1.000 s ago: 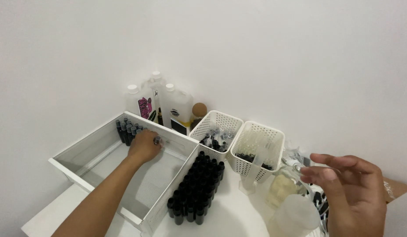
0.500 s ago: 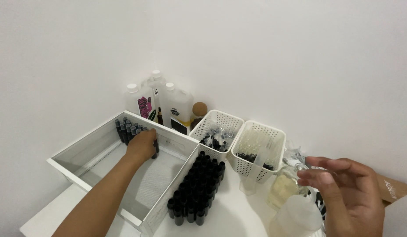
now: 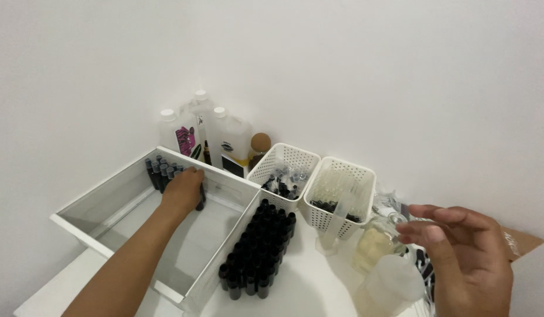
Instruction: Assembling and filling small perfume spray bottles at a workspace
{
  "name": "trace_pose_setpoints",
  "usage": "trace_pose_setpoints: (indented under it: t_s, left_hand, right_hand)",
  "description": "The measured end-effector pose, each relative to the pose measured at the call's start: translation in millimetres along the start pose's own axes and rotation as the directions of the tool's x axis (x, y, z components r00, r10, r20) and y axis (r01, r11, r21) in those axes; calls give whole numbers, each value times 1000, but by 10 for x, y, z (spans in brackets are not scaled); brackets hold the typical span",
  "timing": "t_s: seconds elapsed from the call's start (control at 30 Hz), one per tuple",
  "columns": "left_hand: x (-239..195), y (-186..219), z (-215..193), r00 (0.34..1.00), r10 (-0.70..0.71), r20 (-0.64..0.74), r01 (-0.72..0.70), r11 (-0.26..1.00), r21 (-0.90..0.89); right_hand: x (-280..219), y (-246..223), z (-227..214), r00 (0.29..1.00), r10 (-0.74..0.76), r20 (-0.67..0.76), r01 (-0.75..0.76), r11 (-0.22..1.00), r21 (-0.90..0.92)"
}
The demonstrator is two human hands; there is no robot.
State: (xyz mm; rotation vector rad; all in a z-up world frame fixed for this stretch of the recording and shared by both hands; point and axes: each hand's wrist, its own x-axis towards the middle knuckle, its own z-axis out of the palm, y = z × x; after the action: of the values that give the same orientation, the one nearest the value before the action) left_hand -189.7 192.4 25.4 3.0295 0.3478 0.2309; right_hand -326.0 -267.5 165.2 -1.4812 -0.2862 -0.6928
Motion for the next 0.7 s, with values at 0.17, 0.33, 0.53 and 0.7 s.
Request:
trace_pose_setpoints:
  t_s: [0.17, 0.33, 0.53, 0.7]
  left_hand:
    - [-9, 4, 31, 999, 34, -5, -33, 991, 128]
    - [-64, 81, -22, 998, 60, -32, -51, 971, 234]
    - [-548, 1139, -755, 977, 96, -190, -102, 995, -22]
    - [-1126, 2277, -369, 863, 378, -336, -500, 737, -454]
  right_hand:
    - [62, -9, -54, 999, 45, -9, -45, 999, -22]
    - [137, 22, -118, 998, 64, -11, -64, 996, -54]
    - [215, 44, -166, 997, 70, -42, -74, 993, -92]
    - [250, 219, -280, 999, 21, -48, -25, 996, -84]
